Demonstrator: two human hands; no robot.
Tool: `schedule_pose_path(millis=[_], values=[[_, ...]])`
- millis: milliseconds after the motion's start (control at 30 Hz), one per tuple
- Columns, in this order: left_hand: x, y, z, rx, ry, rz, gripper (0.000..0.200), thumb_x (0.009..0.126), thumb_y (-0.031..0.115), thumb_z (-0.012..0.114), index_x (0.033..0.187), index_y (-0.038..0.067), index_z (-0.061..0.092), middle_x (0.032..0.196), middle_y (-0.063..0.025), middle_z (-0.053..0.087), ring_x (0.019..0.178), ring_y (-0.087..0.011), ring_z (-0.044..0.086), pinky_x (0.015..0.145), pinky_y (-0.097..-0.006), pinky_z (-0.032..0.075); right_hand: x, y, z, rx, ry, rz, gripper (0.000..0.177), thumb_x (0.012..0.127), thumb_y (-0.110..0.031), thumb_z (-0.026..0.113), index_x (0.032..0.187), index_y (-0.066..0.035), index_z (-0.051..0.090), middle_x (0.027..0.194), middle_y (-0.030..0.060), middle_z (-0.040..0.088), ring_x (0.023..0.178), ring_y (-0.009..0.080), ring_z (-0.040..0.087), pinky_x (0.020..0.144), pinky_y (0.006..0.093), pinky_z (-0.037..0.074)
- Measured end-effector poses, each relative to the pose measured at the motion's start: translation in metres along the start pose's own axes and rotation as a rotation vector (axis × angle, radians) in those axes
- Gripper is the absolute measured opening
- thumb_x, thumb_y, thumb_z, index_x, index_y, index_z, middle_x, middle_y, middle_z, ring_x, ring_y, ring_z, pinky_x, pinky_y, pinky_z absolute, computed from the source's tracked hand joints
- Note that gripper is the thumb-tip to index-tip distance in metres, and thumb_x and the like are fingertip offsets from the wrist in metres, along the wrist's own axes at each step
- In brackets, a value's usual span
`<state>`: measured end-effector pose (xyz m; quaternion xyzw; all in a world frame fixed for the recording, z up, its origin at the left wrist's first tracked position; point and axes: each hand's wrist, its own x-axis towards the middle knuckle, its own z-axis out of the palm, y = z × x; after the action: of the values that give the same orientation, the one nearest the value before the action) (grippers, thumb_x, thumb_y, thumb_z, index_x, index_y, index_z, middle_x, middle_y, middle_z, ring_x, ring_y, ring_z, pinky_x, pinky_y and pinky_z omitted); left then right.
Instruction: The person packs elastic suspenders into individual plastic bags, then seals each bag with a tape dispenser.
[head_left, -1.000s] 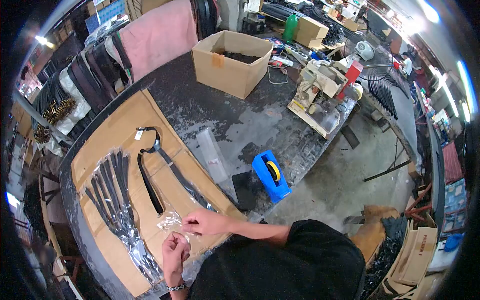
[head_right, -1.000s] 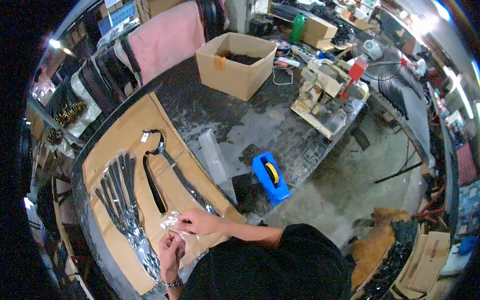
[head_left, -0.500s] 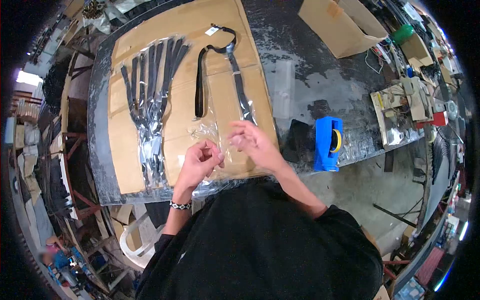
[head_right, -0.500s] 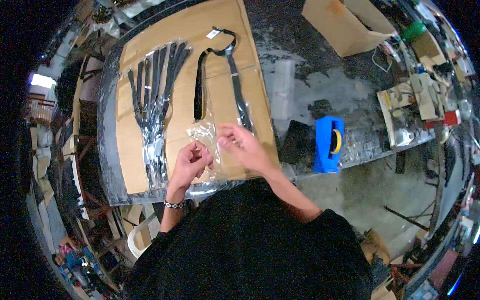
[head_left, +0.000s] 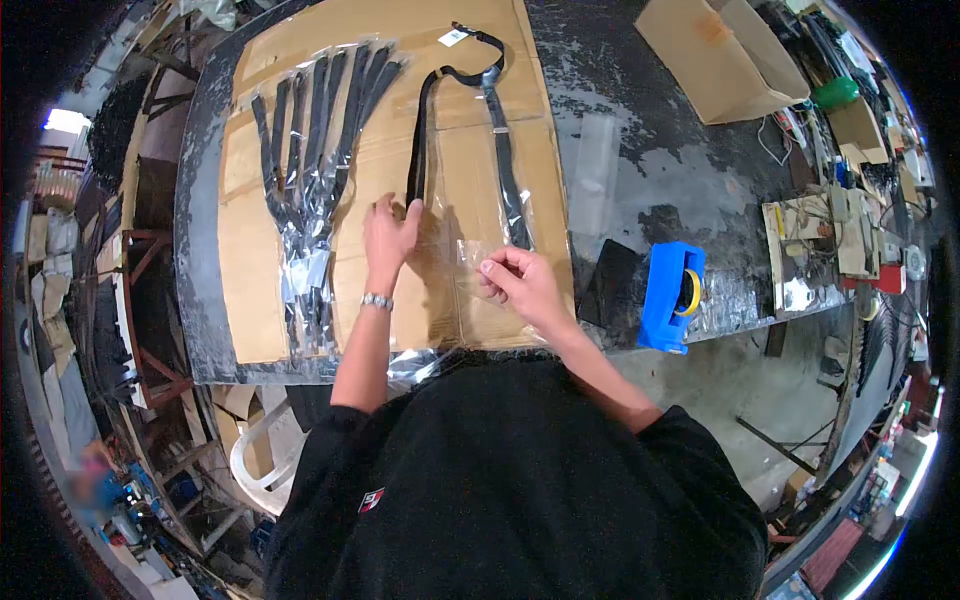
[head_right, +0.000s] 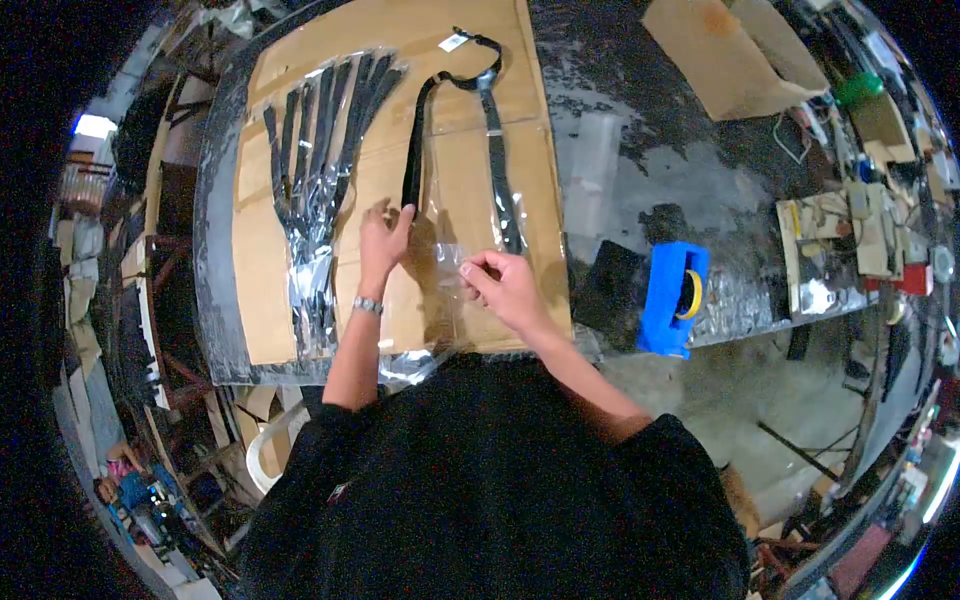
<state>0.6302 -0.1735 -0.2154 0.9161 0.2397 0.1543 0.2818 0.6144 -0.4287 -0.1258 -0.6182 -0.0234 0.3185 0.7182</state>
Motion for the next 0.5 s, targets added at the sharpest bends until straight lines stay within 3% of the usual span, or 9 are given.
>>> schedule_pose_path(millis=[100,133,233,333,433,500], values=[[0.018,0.008,0.006,0.171,-0.094,0.023,0.051,0.079,0.034,0.078,0.111,-0.004,0.065,0.110,-0.0261,0.064,0.102,-0.0383,0.063,0.088,-0.0472,0.051,0.003,0.001,0.000,-0.076,-0.034,-0.003,0.015,0.095,-0.014,0.066,0.096,0.001,0.068,0.080,0.0011,0.066,0.069,0.0074,0.060,0.061,0.0230,0.047],[0.021,0.011,0.007,0.086,-0.091,-0.028,0.049,0.074,0.029,0.082,0.106,-0.004,0.065,0.102,-0.0238,0.067,0.094,-0.0395,0.065,0.085,-0.0439,0.052,0.004,0.002,0.000,-0.101,-0.049,-0.007,0.015,0.096,-0.014,0.066,0.098,0.000,0.068,0.081,0.0010,0.066,0.070,0.0074,0.060,0.062,0.0231,0.047],[0.042,-0.001,0.007,-0.052,-0.457,-0.204,0.035,0.076,0.022,0.082,0.097,-0.001,0.067,0.091,-0.0158,0.071,0.083,-0.0317,0.068,0.080,-0.0379,0.054,0.008,0.011,-0.002,-0.122,-0.020,-0.029,0.016,0.094,-0.013,0.067,0.095,0.003,0.069,0.077,0.0020,0.067,0.066,0.0072,0.060,0.061,0.0234,0.049],[0.046,-0.007,-0.003,-0.740,-0.716,-0.565,0.019,0.081,0.015,0.080,0.089,0.004,0.067,0.083,-0.0058,0.071,0.076,-0.0198,0.068,0.075,-0.0313,0.054,0.012,0.020,-0.006,-0.148,-0.034,0.007,0.015,0.093,-0.012,0.068,0.095,0.003,0.069,0.077,0.0018,0.066,0.067,0.0069,0.060,0.062,0.0235,0.048],[0.029,0.015,-0.024,-1.002,-0.715,-0.577,0.011,0.086,0.012,0.076,0.089,0.007,0.067,0.086,-0.0016,0.069,0.079,-0.0117,0.067,0.074,-0.0284,0.054,0.016,0.028,-0.006,-0.182,-0.064,-0.008,0.016,0.092,-0.013,0.068,0.094,0.003,0.068,0.076,0.0014,0.066,0.066,0.0064,0.059,0.061,0.0239,0.047],[0.021,0.026,-0.033,-1.108,-0.729,-0.580,0.016,0.086,0.011,0.077,0.096,0.006,0.065,0.088,-0.0015,0.069,0.080,-0.0132,0.068,0.075,-0.0281,0.054,0.019,0.031,-0.003,-0.202,-0.078,0.009,0.017,0.092,-0.014,0.068,0.095,0.003,0.068,0.075,0.0013,0.066,0.066,0.0062,0.058,0.061,0.0243,0.047]])
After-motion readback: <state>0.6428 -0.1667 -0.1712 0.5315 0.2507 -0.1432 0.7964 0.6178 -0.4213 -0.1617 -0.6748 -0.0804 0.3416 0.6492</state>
